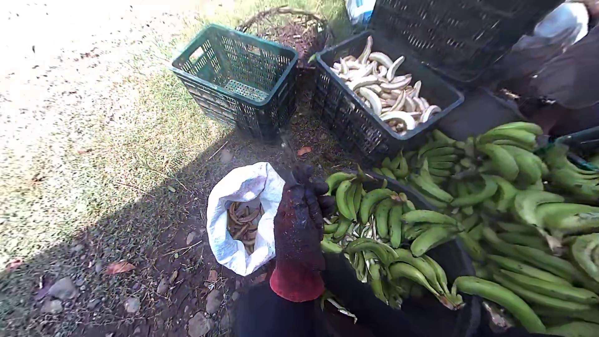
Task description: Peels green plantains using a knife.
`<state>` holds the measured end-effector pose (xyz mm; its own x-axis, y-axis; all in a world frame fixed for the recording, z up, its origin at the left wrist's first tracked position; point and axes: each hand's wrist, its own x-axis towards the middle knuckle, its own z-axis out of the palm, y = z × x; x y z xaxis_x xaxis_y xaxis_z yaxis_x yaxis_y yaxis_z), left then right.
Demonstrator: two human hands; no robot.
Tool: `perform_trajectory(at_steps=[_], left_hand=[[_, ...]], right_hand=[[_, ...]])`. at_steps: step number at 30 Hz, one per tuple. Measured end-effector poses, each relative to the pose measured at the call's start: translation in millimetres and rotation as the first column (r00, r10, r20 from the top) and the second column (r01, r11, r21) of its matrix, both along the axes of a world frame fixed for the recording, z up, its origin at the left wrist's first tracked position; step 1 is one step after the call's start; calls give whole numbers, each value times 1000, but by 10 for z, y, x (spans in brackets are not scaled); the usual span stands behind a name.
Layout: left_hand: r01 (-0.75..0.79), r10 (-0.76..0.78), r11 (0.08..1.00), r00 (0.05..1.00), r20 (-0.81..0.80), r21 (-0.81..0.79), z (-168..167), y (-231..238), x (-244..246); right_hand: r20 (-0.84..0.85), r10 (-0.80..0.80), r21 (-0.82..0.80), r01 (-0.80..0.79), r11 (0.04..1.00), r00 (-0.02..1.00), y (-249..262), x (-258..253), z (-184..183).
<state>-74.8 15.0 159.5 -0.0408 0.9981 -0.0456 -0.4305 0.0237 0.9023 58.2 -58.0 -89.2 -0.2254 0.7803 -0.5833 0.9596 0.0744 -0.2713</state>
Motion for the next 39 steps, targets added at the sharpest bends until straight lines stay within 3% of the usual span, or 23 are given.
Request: perform_trajectory(at_steps=[2,3,4,5,6,8,9,10,11,12,13,14,18,21,23,27,29,32,36,39], left_hand=[[12,-11,1000,999,53,-15,16,16,-6],[22,-21,1000,998,59,-20,27,25,-16],[34,-32,999,998,55,-34,47,30,-26],[35,-32,998,998,45,-59,72,33,-31],[31,-29,997,999,31,-73,81,32,-32],[11,-11,998,1000,7,-58,98,-1,-32],[9,-9,999,1000,-3,-44,104,-18,-42],[11,-12,999,1000,-15,-36,104,-29,-51],[12,-13,999,1000,-27,-36,101,-32,-51],[21,-22,999,999,-35,-40,86,-25,-45],[33,-35,998,999,-39,-57,66,-12,-35],[43,-47,995,998,-41,-91,56,0,-19],[69,-72,988,997,-14,-135,0,1,66],[128,-132,988,991,-36,-91,49,-57,132],[194,-196,980,979,-63,-37,38,-124,151],[326,-314,945,927,-204,24,-196,-272,276],[376,-353,927,882,-311,14,-302,-391,347],[396,-332,918,816,-473,39,-437,-584,450],[343,-110,905,760,-640,252,-562,-832,600],[401,-86,878,669,-738,260,-658,-908,741]], right_hand=[[95,34,-127,-21,992,995,90,-184,305],[71,-37,46,34,998,997,29,-265,324],[16,-114,302,104,948,993,-48,-347,282],[119,-82,142,65,988,989,43,-423,675],[60,-132,183,119,976,989,44,-462,949],[123,-43,-238,71,969,991,275,-451,1815],[116,-36,-317,71,946,993,323,-404,1903],[101,-47,-333,79,940,994,324,-312,1743],[80,-64,-270,83,959,995,272,-171,1359],[10,-125,-15,125,992,992,148,-7,747],[-20,-138,134,139,981,990,155,144,282],[-31,-141,158,144,977,990,220,271,98],[-148,-181,192,208,959,972,400,634,602],[-375,-225,311,351,883,899,434,932,987],[-592,-294,289,537,792,751,406,1076,1189],[-886,-370,17,819,573,278,313,1428,1303],[-933,-360,-213,824,524,-13,171,1545,1314],[-844,-329,-534,724,437,-424,-14,1542,1389],[-762,-234,-647,702,298,-604,-84,1434,1604],[-724,-161,-686,674,275,-671,-38,1500,1706]])
